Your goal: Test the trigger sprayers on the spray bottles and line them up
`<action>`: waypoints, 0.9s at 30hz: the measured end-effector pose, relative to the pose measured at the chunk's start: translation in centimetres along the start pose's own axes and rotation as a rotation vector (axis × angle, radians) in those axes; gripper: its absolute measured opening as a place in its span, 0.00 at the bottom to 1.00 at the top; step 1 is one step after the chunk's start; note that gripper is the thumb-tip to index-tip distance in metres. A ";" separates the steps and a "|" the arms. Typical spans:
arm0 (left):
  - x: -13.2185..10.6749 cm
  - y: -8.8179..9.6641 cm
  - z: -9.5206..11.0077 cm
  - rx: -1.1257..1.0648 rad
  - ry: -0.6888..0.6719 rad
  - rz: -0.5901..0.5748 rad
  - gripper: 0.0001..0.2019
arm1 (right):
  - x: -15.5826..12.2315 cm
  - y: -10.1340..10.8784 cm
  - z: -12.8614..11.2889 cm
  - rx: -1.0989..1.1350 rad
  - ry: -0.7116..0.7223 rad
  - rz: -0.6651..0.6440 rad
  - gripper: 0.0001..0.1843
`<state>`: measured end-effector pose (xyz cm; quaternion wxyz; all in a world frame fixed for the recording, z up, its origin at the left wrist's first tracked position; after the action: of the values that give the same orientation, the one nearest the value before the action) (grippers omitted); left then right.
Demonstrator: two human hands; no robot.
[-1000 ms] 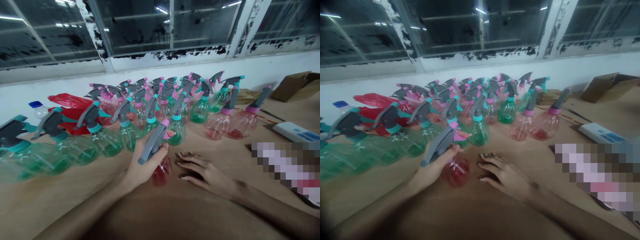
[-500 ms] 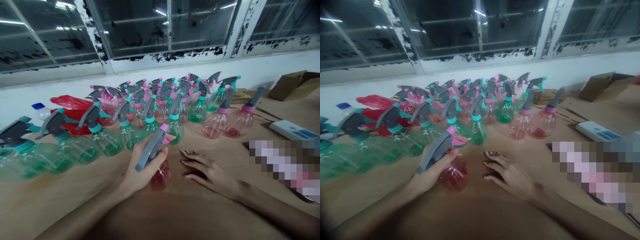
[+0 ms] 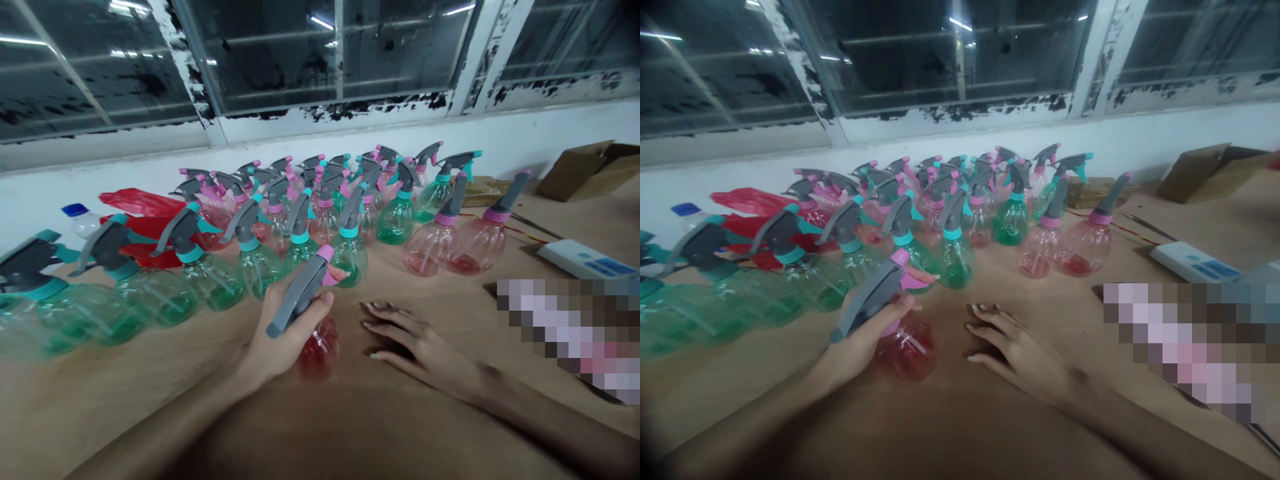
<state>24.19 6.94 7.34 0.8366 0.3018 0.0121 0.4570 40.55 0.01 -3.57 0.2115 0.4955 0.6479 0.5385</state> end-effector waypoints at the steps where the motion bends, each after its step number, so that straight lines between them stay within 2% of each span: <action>1: 0.0 0.0 0.0 -0.003 -0.005 -0.010 0.05 | 0.0 0.0 0.0 0.001 0.000 -0.001 0.21; 7: 0.0 -0.3 0.6 -0.102 -0.087 -0.105 0.04 | 0.0 0.0 -0.3 -0.018 0.003 -0.019 0.21; 14: -0.2 0.0 -1.2 -0.079 0.068 -0.007 0.06 | -0.1 0.1 -0.7 -0.015 0.017 -0.001 0.22; 20: -0.4 -0.4 -0.9 -0.096 0.069 -0.025 0.09 | -0.2 0.3 -1.2 0.021 0.011 0.031 0.21; 27: -0.2 -0.3 -0.4 -0.064 0.050 -0.025 0.08 | -0.1 0.1 -1.2 0.035 -0.019 0.010 0.22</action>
<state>24.16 6.86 6.83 0.8509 0.2633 0.0223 0.4541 39.67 -0.64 -3.11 0.2062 0.5075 0.6525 0.5236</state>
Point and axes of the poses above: each hand's wrist, its own x-axis towards the middle knuckle, its own y-axis out of the back of the hand, z = x × y, the point moved 7 cm from there along x, towards the middle knuckle, and after that the axes turned 7 degrees about -z, right-handed, at the moved point
